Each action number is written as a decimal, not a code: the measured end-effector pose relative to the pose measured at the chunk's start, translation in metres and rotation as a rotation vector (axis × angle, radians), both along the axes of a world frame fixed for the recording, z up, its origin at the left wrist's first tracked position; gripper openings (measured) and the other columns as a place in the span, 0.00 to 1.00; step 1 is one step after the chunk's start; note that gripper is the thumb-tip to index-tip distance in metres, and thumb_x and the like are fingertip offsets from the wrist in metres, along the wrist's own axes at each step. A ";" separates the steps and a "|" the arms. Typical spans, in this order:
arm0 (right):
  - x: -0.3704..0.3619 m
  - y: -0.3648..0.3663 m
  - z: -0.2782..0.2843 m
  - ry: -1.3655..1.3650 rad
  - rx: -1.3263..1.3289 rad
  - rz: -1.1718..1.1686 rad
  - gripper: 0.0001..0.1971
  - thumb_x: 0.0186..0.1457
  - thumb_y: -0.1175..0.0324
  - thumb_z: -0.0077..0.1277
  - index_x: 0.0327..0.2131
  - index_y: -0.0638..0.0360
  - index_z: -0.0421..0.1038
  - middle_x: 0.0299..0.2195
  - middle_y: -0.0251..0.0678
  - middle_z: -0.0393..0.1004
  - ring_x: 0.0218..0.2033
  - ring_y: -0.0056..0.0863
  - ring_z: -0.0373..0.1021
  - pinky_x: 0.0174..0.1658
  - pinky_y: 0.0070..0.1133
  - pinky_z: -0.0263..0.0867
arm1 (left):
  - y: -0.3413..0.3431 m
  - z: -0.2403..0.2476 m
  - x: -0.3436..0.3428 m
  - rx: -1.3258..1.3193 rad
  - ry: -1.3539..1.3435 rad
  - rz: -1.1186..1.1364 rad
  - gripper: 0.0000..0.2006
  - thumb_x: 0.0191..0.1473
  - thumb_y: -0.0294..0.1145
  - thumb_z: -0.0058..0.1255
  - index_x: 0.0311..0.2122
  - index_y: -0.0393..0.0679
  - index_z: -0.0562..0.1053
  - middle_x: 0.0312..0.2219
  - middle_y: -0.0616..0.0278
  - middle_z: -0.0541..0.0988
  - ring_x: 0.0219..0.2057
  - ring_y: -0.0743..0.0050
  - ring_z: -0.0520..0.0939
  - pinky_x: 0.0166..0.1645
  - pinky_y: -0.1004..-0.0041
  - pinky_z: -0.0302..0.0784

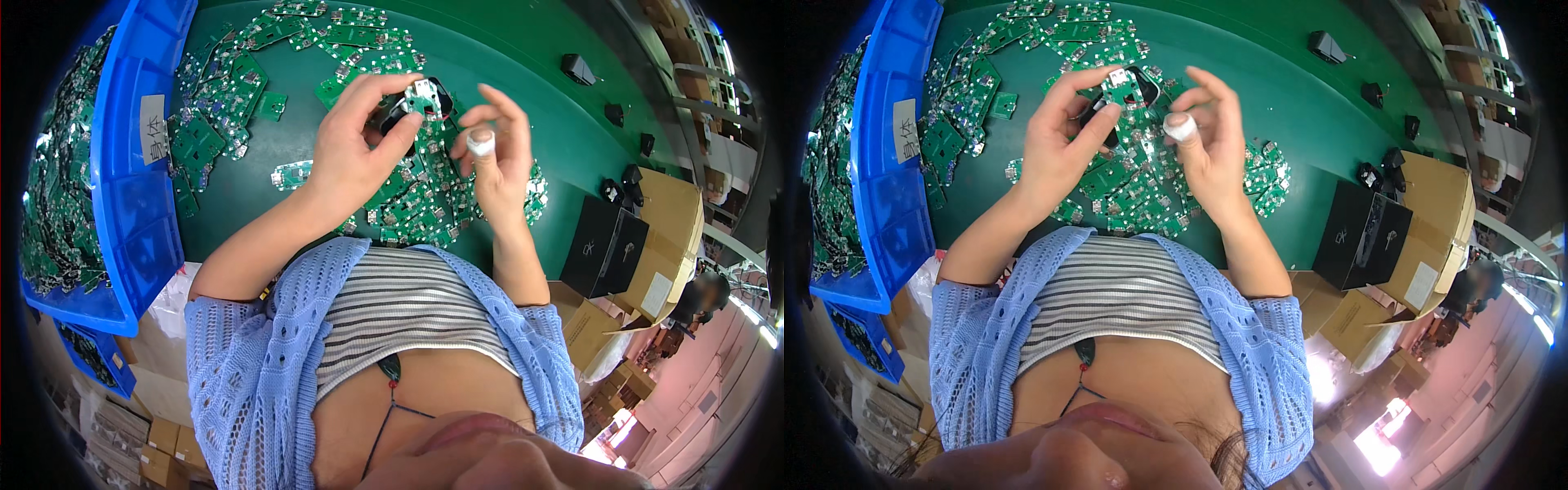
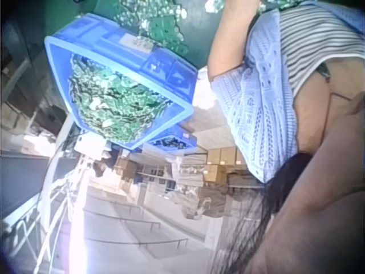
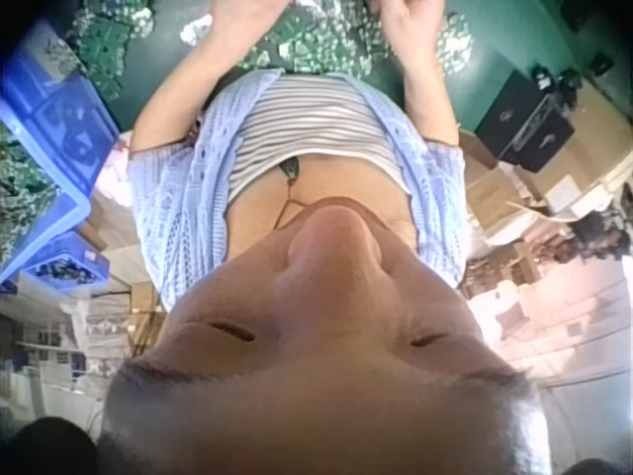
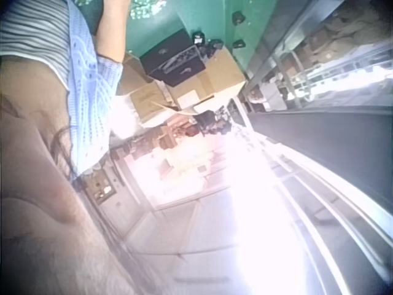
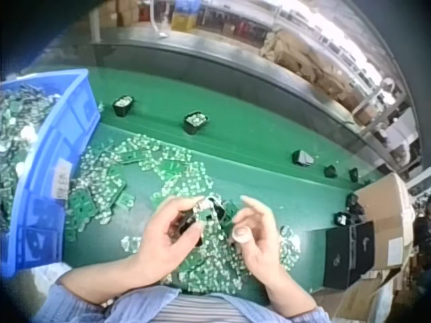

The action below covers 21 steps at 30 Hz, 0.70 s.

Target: Assembling electronic circuit boards into black plastic enclosures on a production line.

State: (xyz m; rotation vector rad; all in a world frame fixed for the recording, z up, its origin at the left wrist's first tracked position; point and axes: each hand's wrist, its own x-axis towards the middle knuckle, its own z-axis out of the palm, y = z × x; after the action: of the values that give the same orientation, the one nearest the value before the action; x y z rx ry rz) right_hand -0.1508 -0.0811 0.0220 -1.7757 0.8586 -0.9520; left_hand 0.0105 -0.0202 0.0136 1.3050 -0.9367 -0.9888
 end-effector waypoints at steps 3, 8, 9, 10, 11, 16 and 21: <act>0.005 0.011 -0.002 -0.129 0.423 0.070 0.24 0.55 0.63 0.46 0.52 0.59 0.52 0.30 0.32 0.64 0.20 0.16 0.65 0.16 0.09 0.57 | 0.002 -0.002 -0.005 -0.156 -0.090 -0.029 0.16 0.45 0.23 0.52 0.43 0.44 0.70 0.34 0.63 0.71 0.27 0.80 0.74 0.24 0.83 0.69; 0.012 0.013 0.001 -0.159 0.569 0.098 0.19 0.54 0.69 0.48 0.47 0.60 0.55 0.30 0.34 0.68 0.19 0.14 0.65 0.16 0.09 0.56 | 0.002 -0.004 -0.004 -0.179 -0.149 -0.007 0.16 0.45 0.23 0.51 0.42 0.43 0.70 0.35 0.62 0.71 0.28 0.79 0.75 0.25 0.83 0.71; 0.011 0.012 0.003 -0.158 0.567 0.097 0.19 0.54 0.69 0.48 0.47 0.60 0.55 0.30 0.34 0.68 0.19 0.14 0.65 0.16 0.09 0.56 | 0.002 -0.003 -0.005 -0.219 -0.169 -0.009 0.16 0.45 0.23 0.51 0.42 0.43 0.70 0.35 0.62 0.71 0.28 0.78 0.75 0.25 0.82 0.71; 0.010 0.009 0.005 -0.157 0.567 0.113 0.18 0.54 0.70 0.48 0.46 0.60 0.56 0.30 0.35 0.69 0.18 0.14 0.65 0.16 0.09 0.56 | 0.003 -0.002 -0.006 -0.256 -0.189 -0.010 0.15 0.46 0.23 0.52 0.42 0.42 0.70 0.35 0.61 0.71 0.28 0.78 0.75 0.25 0.82 0.71; 0.009 0.007 0.006 -0.156 0.567 0.128 0.17 0.53 0.71 0.49 0.45 0.61 0.56 0.29 0.35 0.70 0.17 0.13 0.64 0.16 0.09 0.56 | 0.003 -0.002 -0.006 -0.257 -0.189 -0.008 0.15 0.46 0.23 0.52 0.42 0.42 0.70 0.35 0.61 0.71 0.28 0.78 0.75 0.25 0.82 0.71; 0.011 0.009 0.007 -0.272 0.583 0.015 0.17 0.52 0.72 0.50 0.44 0.61 0.57 0.27 0.34 0.70 0.15 0.14 0.63 0.16 0.10 0.57 | 0.003 -0.002 -0.009 -0.248 -0.029 -0.081 0.17 0.50 0.25 0.49 0.47 0.43 0.66 0.38 0.60 0.71 0.32 0.77 0.75 0.31 0.80 0.74; 0.002 0.016 0.008 -0.382 0.487 -0.036 0.17 0.52 0.73 0.49 0.44 0.60 0.56 0.25 0.32 0.68 0.14 0.13 0.59 0.16 0.10 0.56 | 0.000 0.004 0.004 0.053 0.412 -0.304 0.17 0.56 0.30 0.42 0.51 0.44 0.61 0.39 0.61 0.70 0.36 0.77 0.74 0.38 0.77 0.76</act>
State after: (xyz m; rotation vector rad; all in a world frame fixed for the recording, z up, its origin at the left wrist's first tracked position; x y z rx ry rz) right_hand -0.1488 -0.0649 0.0303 -1.1233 0.7920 -0.9654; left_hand 0.0142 -0.0197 0.0178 0.9621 -0.8020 -1.4626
